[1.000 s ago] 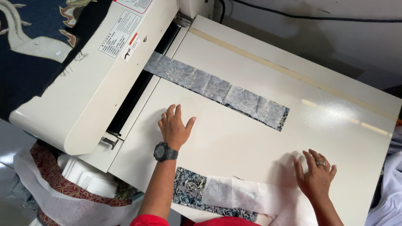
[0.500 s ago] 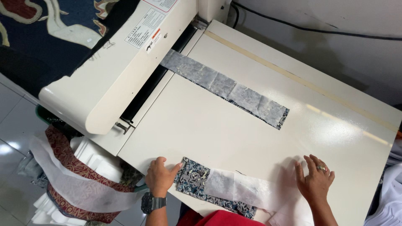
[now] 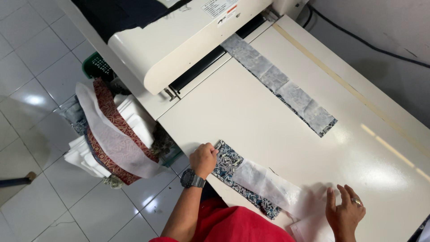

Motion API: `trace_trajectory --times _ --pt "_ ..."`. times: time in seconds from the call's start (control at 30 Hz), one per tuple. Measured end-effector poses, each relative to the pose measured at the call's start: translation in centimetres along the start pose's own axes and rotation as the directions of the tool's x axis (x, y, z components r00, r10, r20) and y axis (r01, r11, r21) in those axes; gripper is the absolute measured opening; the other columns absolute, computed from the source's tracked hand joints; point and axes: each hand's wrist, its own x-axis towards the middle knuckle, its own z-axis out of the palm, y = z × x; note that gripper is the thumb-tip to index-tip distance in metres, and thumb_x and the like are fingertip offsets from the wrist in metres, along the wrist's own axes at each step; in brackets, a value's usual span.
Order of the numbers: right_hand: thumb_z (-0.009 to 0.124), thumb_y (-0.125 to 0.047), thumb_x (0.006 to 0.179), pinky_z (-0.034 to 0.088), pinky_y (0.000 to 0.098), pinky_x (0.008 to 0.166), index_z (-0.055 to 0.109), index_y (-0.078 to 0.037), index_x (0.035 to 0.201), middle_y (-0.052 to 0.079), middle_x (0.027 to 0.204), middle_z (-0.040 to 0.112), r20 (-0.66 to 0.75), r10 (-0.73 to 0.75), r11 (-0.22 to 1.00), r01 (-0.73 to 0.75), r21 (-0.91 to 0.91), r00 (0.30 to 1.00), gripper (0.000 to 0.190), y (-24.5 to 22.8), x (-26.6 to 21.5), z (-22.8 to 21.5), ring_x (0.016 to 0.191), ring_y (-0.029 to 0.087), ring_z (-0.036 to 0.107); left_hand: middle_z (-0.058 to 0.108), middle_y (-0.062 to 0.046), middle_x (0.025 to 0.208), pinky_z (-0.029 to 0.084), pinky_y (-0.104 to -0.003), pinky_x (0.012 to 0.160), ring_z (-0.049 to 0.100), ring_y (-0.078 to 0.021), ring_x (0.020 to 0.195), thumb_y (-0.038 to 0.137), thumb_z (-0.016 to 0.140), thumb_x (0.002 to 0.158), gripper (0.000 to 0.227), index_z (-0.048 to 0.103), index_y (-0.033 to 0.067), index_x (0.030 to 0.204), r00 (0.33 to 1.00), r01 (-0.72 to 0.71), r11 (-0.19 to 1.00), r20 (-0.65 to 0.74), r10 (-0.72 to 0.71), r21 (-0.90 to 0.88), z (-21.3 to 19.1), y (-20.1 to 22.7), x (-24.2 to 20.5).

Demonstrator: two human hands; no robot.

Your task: The person places patterned fabric strips on a white table and lays translucent white fabric pieces on top, smoothing and aligning them. The person repeats this process with additional strips and translucent pieces, arranging them in parallel rows.

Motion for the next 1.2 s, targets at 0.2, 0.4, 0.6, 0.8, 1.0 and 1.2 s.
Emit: trace_trajectory --times 0.2,0.4,0.6,0.8,1.0,1.2 --pt "0.063 -0.044 0.107 0.042 0.0455 0.108 0.074 -0.011 0.114 0.016 0.126 0.072 0.006 -0.062 0.997 0.062 0.049 0.998 0.035 -1.0 0.2 0.0 0.126 0.030 0.063 0.073 -0.008 0.081 0.055 -0.044 0.063 0.071 -0.0314 0.076 0.017 0.083 0.070 0.031 0.065 0.0078 0.094 0.996 0.083 0.963 0.002 -0.085 -0.257 -0.8 0.6 -0.1" --pt "0.065 -0.039 0.105 0.041 0.0487 0.112 0.074 -0.009 0.111 0.017 0.129 0.070 -0.027 -0.143 0.983 0.145 0.116 0.989 0.032 -3.9 0.7 -1.6 0.125 0.033 0.063 0.079 -0.003 0.084 0.058 -0.036 0.062 0.077 -0.0223 0.076 0.008 0.073 0.085 0.011 0.072 0.0111 0.096 0.997 -0.040 0.961 -0.079 0.019 -0.273 -1.2 0.5 -0.2" --pt "0.069 -0.034 0.095 0.039 0.0528 0.105 0.075 -0.009 0.110 0.018 0.134 0.068 0.094 -0.157 0.965 0.132 0.227 0.983 0.030 -8.2 1.0 -3.3 0.129 0.036 0.059 0.076 -0.010 0.084 0.056 -0.040 0.062 0.073 -0.0310 0.074 0.013 0.076 0.085 0.006 0.075 0.0105 0.090 0.955 -0.252 0.959 -0.196 0.224 -0.131 -2.6 0.8 -1.0" --pt "0.074 -0.043 0.084 0.038 0.0584 0.104 0.073 -0.011 0.116 0.018 0.131 0.067 0.255 -0.316 0.918 0.227 0.325 0.914 0.045 -13.7 2.3 -5.5 0.126 0.038 0.055 0.075 -0.008 0.095 0.057 -0.041 0.069 0.074 -0.0284 0.083 0.016 0.071 0.096 0.009 0.069 0.0101 0.102 0.992 -0.124 0.968 -0.049 0.116 -0.219 -2.7 1.2 -0.8" --pt "0.082 -0.048 0.072 0.052 0.0496 0.085 0.070 -0.012 0.121 0.014 0.108 0.073 0.516 -0.290 0.947 0.162 0.278 0.806 0.061 -15.0 4.1 -5.2 0.104 0.033 0.065 0.070 -0.005 0.101 0.055 -0.043 0.066 0.069 -0.0286 0.089 0.021 0.085 0.076 0.032 0.071 0.0138 0.104 0.994 -0.104 0.994 -0.032 0.103 -0.024 -2.4 0.9 -1.1" --pt "0.074 -0.033 0.091 0.057 0.0367 0.070 0.078 -0.017 0.104 0.004 0.089 0.078 0.496 -0.203 0.952 0.052 0.302 0.845 0.021 -12.5 3.7 -3.7 0.080 0.020 0.071 0.072 0.000 0.093 0.054 -0.042 0.068 0.071 -0.0254 0.085 0.021 0.087 0.078 0.028 0.074 0.0164 0.103 0.995 0.015 0.999 0.096 -0.018 0.039 -1.8 0.2 -1.0"
